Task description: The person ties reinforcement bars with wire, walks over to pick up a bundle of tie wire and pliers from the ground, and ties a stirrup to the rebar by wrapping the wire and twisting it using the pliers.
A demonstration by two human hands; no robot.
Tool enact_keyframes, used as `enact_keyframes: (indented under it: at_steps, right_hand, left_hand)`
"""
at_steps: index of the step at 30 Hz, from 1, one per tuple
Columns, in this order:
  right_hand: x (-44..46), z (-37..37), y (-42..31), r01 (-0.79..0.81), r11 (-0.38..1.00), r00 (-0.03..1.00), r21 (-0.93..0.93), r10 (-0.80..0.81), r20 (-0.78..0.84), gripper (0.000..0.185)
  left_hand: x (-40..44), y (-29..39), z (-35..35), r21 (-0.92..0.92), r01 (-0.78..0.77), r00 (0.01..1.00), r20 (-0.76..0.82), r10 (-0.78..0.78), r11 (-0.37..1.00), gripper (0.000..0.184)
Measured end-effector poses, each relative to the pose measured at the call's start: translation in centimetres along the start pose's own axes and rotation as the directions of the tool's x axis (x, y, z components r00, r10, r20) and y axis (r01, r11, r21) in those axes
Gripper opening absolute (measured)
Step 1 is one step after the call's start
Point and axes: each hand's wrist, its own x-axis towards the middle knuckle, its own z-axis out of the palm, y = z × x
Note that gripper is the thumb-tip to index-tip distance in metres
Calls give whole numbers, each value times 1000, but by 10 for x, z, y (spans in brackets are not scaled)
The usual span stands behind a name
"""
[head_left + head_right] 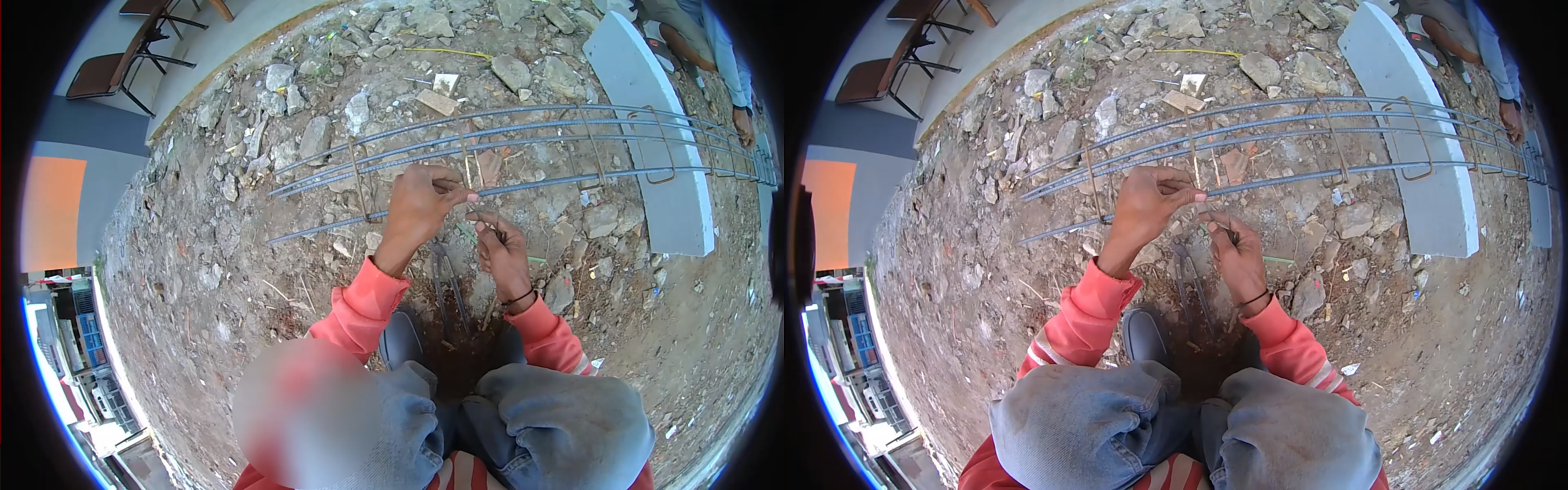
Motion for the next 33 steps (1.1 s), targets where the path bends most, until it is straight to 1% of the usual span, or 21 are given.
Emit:
enact_keyframes:
  at_steps: [2, 3, 5, 6, 8, 9, 10, 12, 14, 16, 17, 19, 20, 22, 23, 25, 26, 27, 30, 32, 33]
  right_hand:
    - [0, 1, 1, 12, 1000, 1000, 2, -12, -9, 18]
    - [-1, 2, 1, 15, 1000, 1000, 4, -14, -14, 18]
    - [-2, 5, 1, 31, 999, 999, -18, -32, -42, 20]
    - [-3, 7, 0, 36, 999, 998, -18, -36, -55, 20]
    - [-4, 7, 0, 31, 999, 998, -28, -32, -58, 23]
    - [-5, 7, 1, 56, 998, 998, -24, -57, -36, 28]
    - [-5, 5, 1, 59, 998, 997, -30, -61, -54, 28]
    - [-5, 4, 2, 99, 992, 995, -75, -101, -20, 32]
    - [-4, 2, 0, 103, 991, 994, -83, -105, -25, 34]
    - [-2, -3, -2, 130, 984, 991, -124, -134, -25, 35]
    - [0, -5, -3, 129, 985, 991, -118, -132, -18, 35]
    - [2, -8, -5, 138, 978, 990, -154, -138, 11, 36]
    - [2, -8, -7, 141, 978, 990, -154, -142, 6, 36]
    - [-1, -7, -10, 202, 934, 978, -296, -210, 6, 35]
    - [-2, -7, -8, 200, 931, 977, -306, -215, -15, 35]
    - [-3, -8, -3, 222, 929, 972, -297, -236, -10, 34]
    - [-4, -11, -4, 220, 928, 971, -302, -237, -20, 34]
    - [-4, -11, -5, 280, 873, 952, -400, -307, -3, 33]
    - [-3, -13, -9, 386, 768, 906, -511, -420, 52, 30]
    - [-6, -14, -17, 439, 730, 881, -524, -466, 89, 28]
    - [-11, -13, -26, 411, 712, 893, -570, -439, 96, 27]
  left_hand:
    - [0, 2, 1, -65, 41, 998, 45, -38, 997, 32]
    - [1, 2, 2, -64, 38, 998, 50, -35, 997, 32]
    - [2, -1, 4, -128, 79, 996, 40, -75, 989, 27]
    - [2, -2, 6, -131, 74, 996, 51, -68, 989, 27]
    - [1, -4, 10, -276, 33, 999, -13, -38, 961, 22]
    - [2, -5, 11, -298, 33, 999, -9, -37, 954, 20]
    - [2, -5, 12, -308, 30, 1000, 6, -30, 951, 20]
    - [1, -3, 11, -295, 47, 999, 7, -47, 954, 21]
    - [2, -2, 11, -312, 42, 999, 7, -42, 949, 21]
    - [5, 1, 10, -241, 50, 998, 40, -41, 969, 24]
    - [6, 2, 9, -235, 52, 998, 35, -45, 971, 24]
    - [9, 4, 9, -196, 49, 997, 74, -35, 979, 24]
    - [8, 5, 9, -197, 44, 997, 77, -30, 979, 24]
    - [5, 6, 12, -212, 53, 998, 36, -46, 976, 22]
    - [4, 6, 15, -223, 47, 998, 55, -36, 974, 22]
    - [2, 6, 20, -277, 29, 999, -24, -37, 960, 20]
    - [1, 8, 23, -283, 28, 999, -15, -34, 959, 20]
    - [0, 11, 23, -271, 42, 998, -34, -53, 962, 20]
    - [-2, 13, 21, -252, 57, 995, -63, -76, 966, 19]
    - [-3, 12, 21, -244, 62, 993, -80, -84, 968, 19]
    - [-2, 10, 21, -257, 58, 996, -57, -75, 965, 19]
